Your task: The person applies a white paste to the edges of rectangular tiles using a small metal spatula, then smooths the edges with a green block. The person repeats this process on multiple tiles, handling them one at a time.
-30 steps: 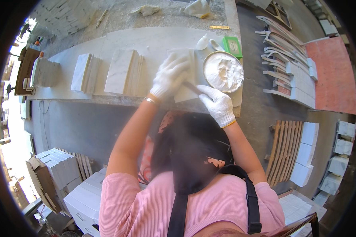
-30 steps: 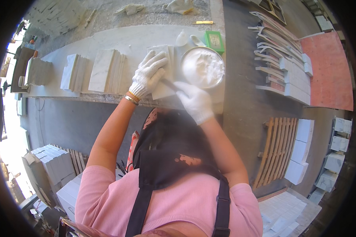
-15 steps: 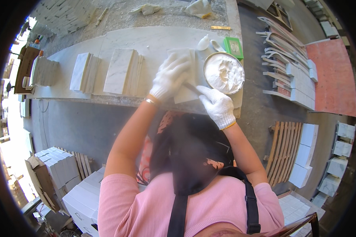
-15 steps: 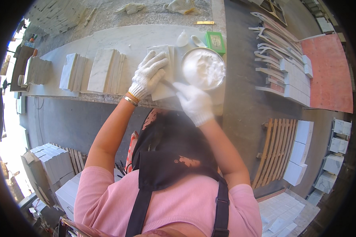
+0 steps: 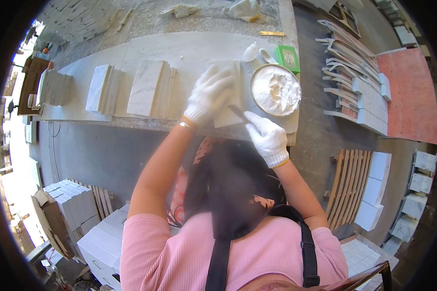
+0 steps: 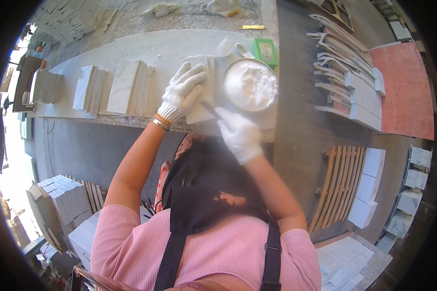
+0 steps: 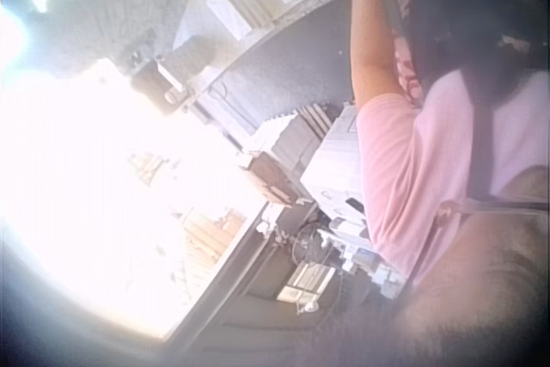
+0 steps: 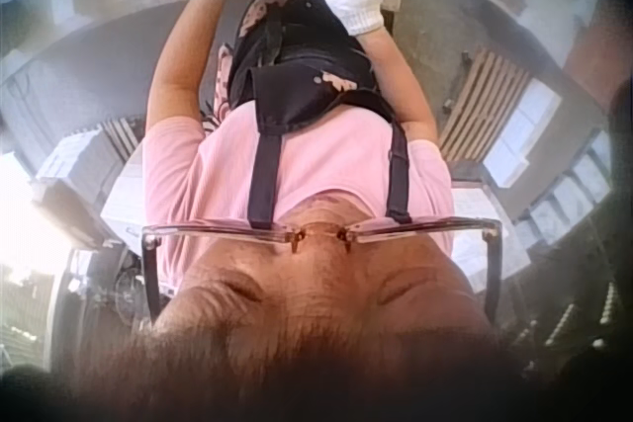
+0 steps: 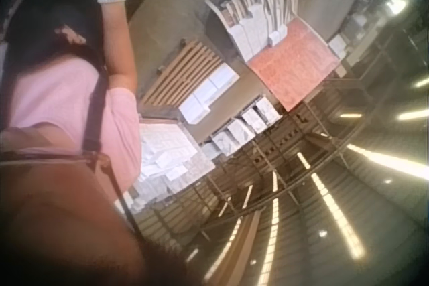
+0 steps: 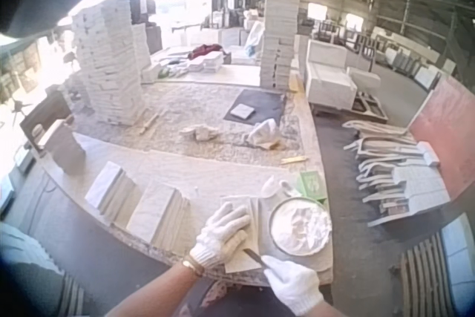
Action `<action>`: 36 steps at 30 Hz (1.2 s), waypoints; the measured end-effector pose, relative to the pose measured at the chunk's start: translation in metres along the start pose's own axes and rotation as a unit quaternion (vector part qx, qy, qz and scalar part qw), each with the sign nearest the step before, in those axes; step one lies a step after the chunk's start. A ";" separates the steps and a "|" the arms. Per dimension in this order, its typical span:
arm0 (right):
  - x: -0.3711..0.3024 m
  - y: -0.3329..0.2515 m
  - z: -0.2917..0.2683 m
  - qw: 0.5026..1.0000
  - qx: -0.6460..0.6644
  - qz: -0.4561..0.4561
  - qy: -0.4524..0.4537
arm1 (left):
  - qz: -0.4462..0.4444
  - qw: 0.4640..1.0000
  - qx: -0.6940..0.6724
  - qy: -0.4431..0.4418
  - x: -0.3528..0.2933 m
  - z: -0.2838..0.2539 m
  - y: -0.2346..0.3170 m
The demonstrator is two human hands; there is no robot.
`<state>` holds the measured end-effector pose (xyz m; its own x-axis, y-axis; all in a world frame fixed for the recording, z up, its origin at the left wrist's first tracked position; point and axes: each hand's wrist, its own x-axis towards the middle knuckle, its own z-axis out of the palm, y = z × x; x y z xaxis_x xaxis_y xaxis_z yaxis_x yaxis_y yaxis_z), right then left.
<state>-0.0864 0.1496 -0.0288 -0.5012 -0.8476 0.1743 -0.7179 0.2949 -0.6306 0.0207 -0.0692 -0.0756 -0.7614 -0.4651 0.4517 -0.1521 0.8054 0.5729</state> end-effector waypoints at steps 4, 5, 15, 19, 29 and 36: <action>-0.002 -0.011 0.008 0.998 0.036 0.006 -0.042 | 0.002 1.000 -0.002 0.003 0.001 0.001 0.000; -0.001 -0.011 0.008 0.998 0.021 -0.021 -0.056 | 0.002 1.000 0.000 0.003 0.001 0.001 -0.001; 0.009 -0.003 -0.003 0.996 0.024 0.035 -0.078 | -0.001 1.000 0.001 0.001 0.000 0.002 -0.002; 0.011 -0.006 -0.002 0.999 0.051 -0.002 0.015 | -0.001 1.000 0.007 -0.013 0.000 -0.001 -0.003; 0.009 -0.001 0.006 0.997 0.065 -0.016 0.033 | 0.064 0.998 0.010 0.025 0.004 -0.001 -0.003; 0.011 -0.009 0.000 0.996 0.071 -0.032 0.033 | 0.089 0.994 0.033 0.050 0.005 -0.012 0.012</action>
<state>-0.0855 0.1376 -0.0210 -0.4902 -0.8304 0.2648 -0.6764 0.1708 -0.7164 0.0224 -0.0665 -0.0580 -0.7141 -0.3440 0.6097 -0.0635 0.8992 0.4329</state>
